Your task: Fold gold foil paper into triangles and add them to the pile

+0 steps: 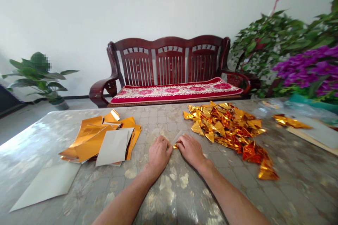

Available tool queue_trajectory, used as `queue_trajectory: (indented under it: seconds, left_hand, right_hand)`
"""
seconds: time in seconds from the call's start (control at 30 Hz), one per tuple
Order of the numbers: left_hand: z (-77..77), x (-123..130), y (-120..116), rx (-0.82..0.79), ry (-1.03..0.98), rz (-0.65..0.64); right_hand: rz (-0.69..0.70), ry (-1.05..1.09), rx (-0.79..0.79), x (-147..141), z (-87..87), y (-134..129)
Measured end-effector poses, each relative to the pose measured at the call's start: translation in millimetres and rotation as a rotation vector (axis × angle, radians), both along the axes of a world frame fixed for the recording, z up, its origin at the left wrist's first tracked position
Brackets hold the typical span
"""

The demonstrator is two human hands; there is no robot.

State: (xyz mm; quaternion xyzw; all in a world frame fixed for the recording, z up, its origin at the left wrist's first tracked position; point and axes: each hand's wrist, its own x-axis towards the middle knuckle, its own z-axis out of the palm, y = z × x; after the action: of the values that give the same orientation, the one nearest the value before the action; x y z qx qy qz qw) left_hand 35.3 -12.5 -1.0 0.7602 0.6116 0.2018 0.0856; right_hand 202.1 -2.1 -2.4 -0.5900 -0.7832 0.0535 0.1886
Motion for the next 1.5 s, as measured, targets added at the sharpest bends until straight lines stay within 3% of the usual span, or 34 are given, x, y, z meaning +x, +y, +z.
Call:
queue_trajectory:
  seconds: [0.3,1.07,1.5]
  left_hand:
    - [4.6,3.8,-1.2,0.034,0.131,-0.005]
    - [5.2,3.3,-3.0,0.025,0.112,-0.046]
    - [5.3,4.0,-2.3,0.015,0.169,-0.037]
  right_hand:
    - [-0.016,0.036,-0.027,-0.4,0.7,1.0]
    - [-0.044,0.137,-0.008,0.2,-4.9,-1.2]
    - [-0.112,0.074,-0.034,-0.7,-0.7,0.0]
